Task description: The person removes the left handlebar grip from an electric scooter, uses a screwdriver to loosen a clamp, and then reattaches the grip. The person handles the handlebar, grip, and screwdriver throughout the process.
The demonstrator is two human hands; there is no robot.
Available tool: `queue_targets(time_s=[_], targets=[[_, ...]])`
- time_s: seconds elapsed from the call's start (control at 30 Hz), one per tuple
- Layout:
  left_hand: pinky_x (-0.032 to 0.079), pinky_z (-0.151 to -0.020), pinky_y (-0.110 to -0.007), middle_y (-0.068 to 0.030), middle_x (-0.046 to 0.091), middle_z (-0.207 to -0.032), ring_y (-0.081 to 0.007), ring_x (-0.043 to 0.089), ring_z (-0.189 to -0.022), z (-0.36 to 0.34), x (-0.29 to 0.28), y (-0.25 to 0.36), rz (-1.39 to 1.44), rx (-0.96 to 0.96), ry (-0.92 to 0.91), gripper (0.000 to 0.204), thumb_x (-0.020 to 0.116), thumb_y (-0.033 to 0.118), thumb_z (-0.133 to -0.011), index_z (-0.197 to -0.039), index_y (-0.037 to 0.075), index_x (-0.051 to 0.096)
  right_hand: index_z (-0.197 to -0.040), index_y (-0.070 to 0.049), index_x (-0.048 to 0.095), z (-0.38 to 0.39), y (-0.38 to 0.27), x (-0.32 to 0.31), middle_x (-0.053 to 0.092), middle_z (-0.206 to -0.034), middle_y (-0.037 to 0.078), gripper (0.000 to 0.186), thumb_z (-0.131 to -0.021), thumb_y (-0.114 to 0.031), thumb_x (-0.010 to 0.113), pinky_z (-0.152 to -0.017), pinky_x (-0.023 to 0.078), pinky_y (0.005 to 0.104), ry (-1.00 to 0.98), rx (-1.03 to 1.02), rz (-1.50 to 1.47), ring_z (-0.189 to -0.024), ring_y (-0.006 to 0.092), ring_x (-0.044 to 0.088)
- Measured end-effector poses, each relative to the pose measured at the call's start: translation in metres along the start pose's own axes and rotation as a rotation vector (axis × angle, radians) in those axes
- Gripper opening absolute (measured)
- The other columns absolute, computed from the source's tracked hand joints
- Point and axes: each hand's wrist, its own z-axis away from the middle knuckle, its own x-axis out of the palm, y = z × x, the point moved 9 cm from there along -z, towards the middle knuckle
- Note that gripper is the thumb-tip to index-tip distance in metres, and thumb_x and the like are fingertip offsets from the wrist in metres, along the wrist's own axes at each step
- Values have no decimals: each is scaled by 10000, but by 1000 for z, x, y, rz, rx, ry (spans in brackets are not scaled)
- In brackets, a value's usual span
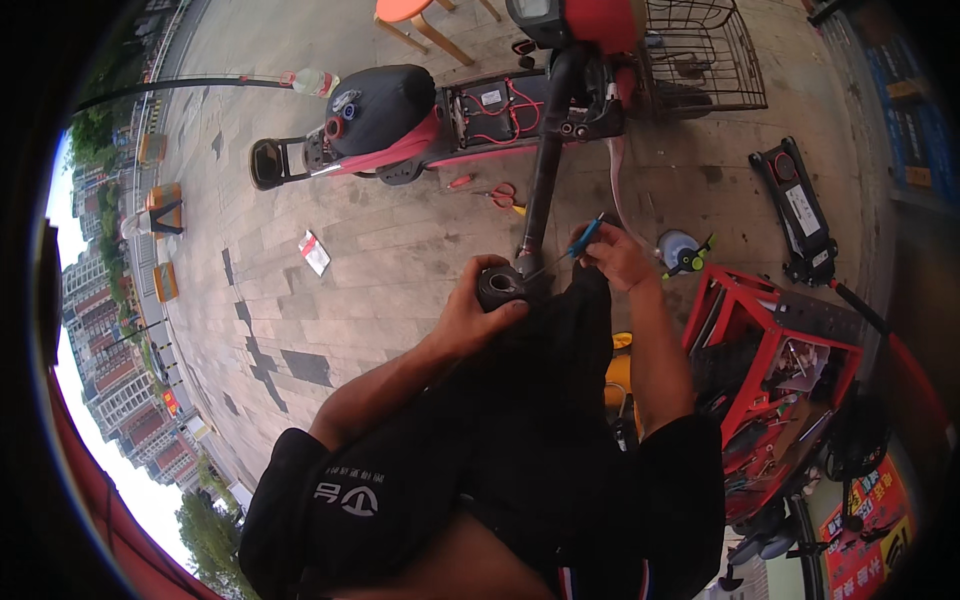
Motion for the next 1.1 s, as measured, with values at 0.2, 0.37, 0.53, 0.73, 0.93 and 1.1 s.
queue_targets(time_s=[0.2,0.37,0.53,0.73,0.93,1.1], targets=[[481,-776,-282,-96,586,-1042,-146,574,-869,4,-64,-24,346,212,-215,716,754,410,-743,-1245,19,425,-1120,9,550,54,-26,67,589,-1036,83,288,-835,-30,544,-769,452,282,76,-282,258,-880,151,557],[490,-639,-286,-130,592,-1017,-182,590,-745,31,-111,-20,526,411,-266,747,622,571,-787,-1246,14,429,-1098,4,557,104,-45,184,587,-1032,70,298,-804,22,603,-842,448,302,104,-402,646,-965,170,573],[474,-583,-300,-116,590,-945,-187,574,-630,51,-122,-31,814,314,-420,605,480,540,-890,-1199,20,453,-976,-69,622,135,-79,308,616,-940,72,324,-663,-11,683,-663,457,303,57,-830,1427,-737,221,564],[462,-540,-296,-139,587,-915,-215,571,-611,58,-122,-44,1013,145,-606,661,440,633,-856,-1219,81,464,-932,-79,593,147,-74,392,613,-957,102,413,-552,83,616,-710,472,376,-42,-987,1874,-826,304,563],[434,-530,-350,-112,557,-819,-225,523,-561,48,-153,-51,1340,134,-392,672,398,664,-851,-1160,73,481,-852,-33,553,160,-97,397,607,-930,140,168,-695,24,570,-714,452,346,44,-1064,1370,-820,248,549],[399,-530,-344,-122,539,-758,-228,507,-578,55,-168,-30,1551,285,-650,664,372,653,-858,-1110,54,509,-849,-18,511,141,-88,369,585,-857,148,61,-789,-26,521,-719,428,305,105,-962,945,-827,204,537]])
